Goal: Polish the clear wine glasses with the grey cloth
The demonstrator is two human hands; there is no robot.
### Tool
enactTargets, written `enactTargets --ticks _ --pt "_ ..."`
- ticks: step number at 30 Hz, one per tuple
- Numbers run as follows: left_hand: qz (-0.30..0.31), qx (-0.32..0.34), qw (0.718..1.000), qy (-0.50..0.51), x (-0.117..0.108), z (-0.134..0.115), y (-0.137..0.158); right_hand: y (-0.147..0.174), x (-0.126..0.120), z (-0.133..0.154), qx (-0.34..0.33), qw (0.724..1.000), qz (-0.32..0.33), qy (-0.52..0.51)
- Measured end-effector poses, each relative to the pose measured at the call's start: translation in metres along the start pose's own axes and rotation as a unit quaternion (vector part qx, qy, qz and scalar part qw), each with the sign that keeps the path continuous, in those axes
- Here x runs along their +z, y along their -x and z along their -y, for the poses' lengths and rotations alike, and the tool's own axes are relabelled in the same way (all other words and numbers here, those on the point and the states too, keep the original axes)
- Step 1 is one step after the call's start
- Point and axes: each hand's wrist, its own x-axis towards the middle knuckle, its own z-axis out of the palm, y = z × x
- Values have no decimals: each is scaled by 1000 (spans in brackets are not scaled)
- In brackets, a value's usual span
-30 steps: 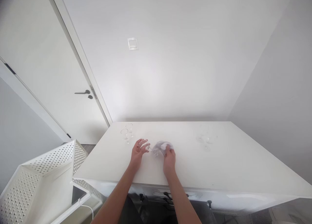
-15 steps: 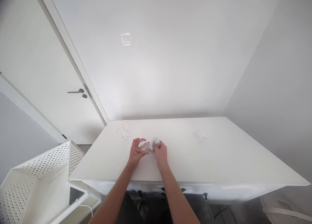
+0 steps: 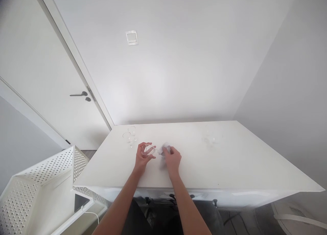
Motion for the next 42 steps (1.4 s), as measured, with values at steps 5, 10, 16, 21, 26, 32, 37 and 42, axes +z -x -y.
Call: enactTargets --ticks 5,10,16,21,26,32,37,42 --pt "-19 0 1000 -14 0 2 -1 11 -26 10 -100 994 38 28" --pt "-25 -3 999 -42 -3 8 -2 31 -38 17 -237 879 226 346" --pt "-5 -19 997 -80 -7 10 -1 43 -21 11 -238 779 306 493" --pt "2 -19 996 -90 -5 13 -3 42 -9 13 -253 750 334 511" --pt "20 -35 996 -78 -5 17 -5 46 -2 13 -235 744 343 524" --pt "8 4 997 -79 -4 13 -4 23 -12 8 -189 757 324 535" --pt "-11 -7 995 -96 0 9 -2 -45 -60 -1 -74 784 245 566" --pt "-3 -15 996 -93 1 8 -3 -101 -111 -17 -4 805 174 568"
